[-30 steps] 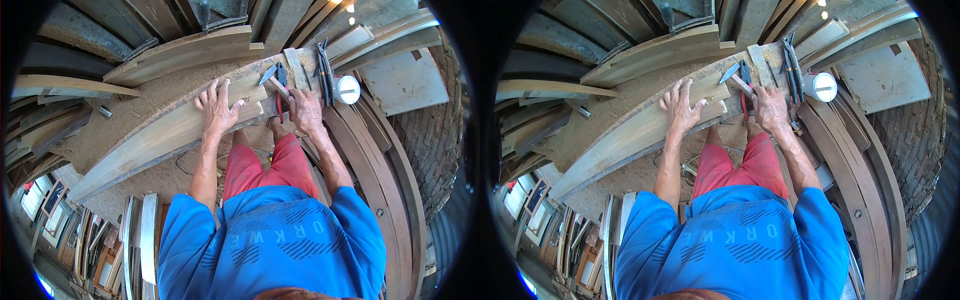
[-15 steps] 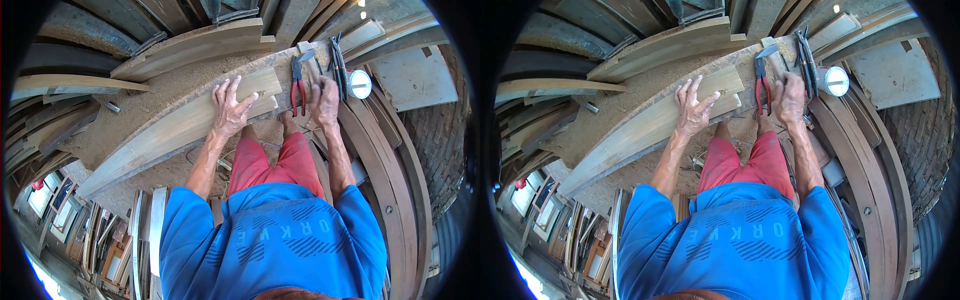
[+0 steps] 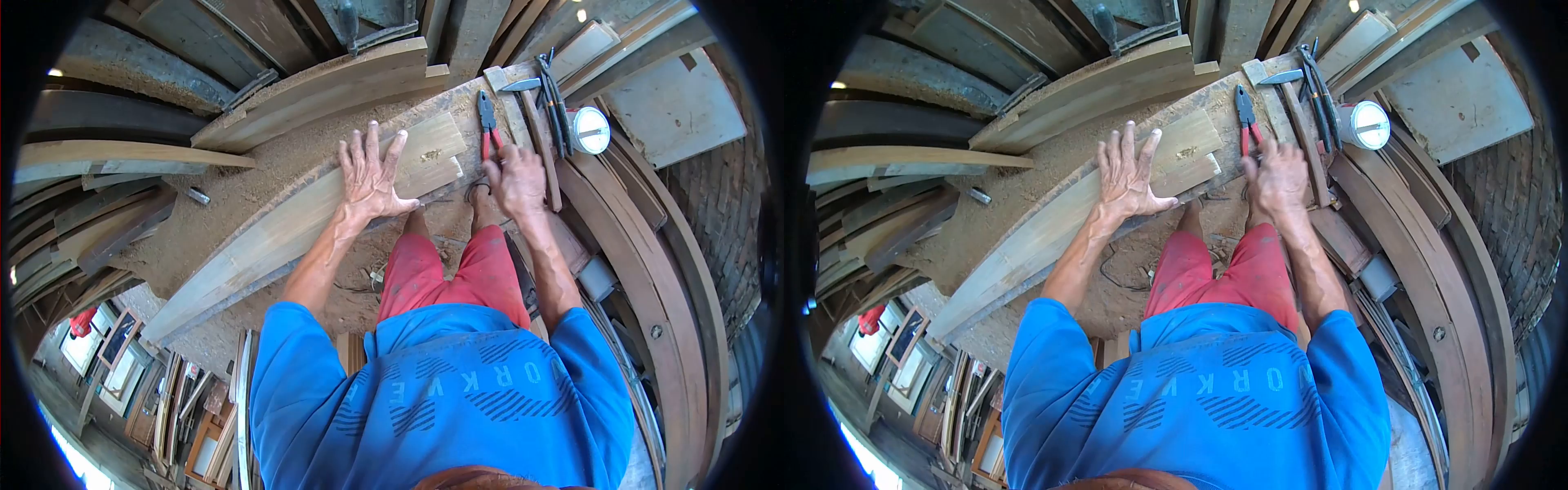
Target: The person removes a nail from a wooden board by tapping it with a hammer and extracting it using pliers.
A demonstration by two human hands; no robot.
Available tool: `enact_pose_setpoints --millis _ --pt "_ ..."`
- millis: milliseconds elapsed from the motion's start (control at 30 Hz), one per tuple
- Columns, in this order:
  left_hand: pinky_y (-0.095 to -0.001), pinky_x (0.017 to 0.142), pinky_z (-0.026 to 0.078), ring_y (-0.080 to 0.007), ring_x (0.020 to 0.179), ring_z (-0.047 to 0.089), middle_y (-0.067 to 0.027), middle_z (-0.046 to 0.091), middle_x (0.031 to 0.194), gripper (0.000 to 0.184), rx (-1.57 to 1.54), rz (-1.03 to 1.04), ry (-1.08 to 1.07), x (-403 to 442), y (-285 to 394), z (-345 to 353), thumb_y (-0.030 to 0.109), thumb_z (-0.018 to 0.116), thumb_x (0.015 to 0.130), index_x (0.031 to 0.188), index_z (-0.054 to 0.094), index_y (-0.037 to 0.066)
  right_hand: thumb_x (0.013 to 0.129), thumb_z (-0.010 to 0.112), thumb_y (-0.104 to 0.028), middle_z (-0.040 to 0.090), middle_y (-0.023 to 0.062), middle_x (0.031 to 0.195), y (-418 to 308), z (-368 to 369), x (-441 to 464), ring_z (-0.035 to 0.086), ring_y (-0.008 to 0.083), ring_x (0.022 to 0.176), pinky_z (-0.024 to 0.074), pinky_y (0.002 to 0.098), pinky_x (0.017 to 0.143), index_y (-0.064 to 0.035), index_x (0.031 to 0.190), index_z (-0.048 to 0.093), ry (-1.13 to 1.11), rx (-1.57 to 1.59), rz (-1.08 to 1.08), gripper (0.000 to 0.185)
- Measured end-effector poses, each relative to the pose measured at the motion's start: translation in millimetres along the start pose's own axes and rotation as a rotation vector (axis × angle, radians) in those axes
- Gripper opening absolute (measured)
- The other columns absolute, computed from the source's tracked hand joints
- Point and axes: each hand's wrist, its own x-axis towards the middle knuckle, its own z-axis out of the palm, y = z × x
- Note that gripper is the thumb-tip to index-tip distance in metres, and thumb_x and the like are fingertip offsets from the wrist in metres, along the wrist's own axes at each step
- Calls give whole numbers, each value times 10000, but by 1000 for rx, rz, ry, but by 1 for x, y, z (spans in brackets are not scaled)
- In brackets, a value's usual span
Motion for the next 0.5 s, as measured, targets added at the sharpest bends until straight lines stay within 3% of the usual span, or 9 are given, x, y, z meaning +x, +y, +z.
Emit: enact_pose_setpoints --millis 100,133,233,267,367,400,500 --pt "-681 1176 312 -565 1445 361 -308 330 1611 1472 -17 -10 -105 15 -2 -9 559 971 515 1706 164 245 912 785 -245 544 278 1175 -7 28 -15 620 468 1011 512 572 862 -85 1223 575 10 32 52 407" --pt "-633 1111 386 -506 1350 457 -279 417 1523 1454 -45 -3 -98 21 -9 -17 525 968 534 1709 162 232 913 776 -228 529 291 1173 -7 35 -16 621 484 1004 519 582 848 -84 1218 562 45 65 47 399" --pt "-613 1076 401 -466 1313 478 -262 441 1491 1471 -2 -30 -99 40 -24 -32 522 975 519 1711 167 220 924 698 -138 509 317 1121 -2 39 -11 623 534 967 526 617 821 -60 1201 531 -10 73 64 332" --pt "-623 1075 414 -472 1316 502 -258 487 1462 1465 5 -30 -185 45 -27 -38 632 949 564 1713 148 203 917 621 -74 492 357 1156 -1 41 -8 624 578 940 526 637 815 -25 1181 522 -53 71 92 287" --pt "-596 1095 449 -463 1360 529 -295 542 1456 1346 -64 -192 -277 61 -18 -57 752 865 665 1690 236 148 905 609 -64 541 383 1155 -11 29 -12 631 590 954 519 665 833 10 1141 532 -76 112 207 259" --pt "-582 1108 455 -453 1372 537 -306 552 1460 1289 -108 -237 -276 69 -16 -57 768 833 698 1671 279 129 916 591 -51 652 267 1013 13 52 -15 710 429 908 561 548 769 29 1092 582 -7 54 111 194" --pt "-537 1159 450 -424 1409 548 -308 574 1482 1155 -210 -322 -326 97 -19 -53 771 785 762 1606 403 81 925 555 -34 627 66 833 -10 -2 -17 651 196 784 522 379 686 15 1050 628 -339 887 498 153"
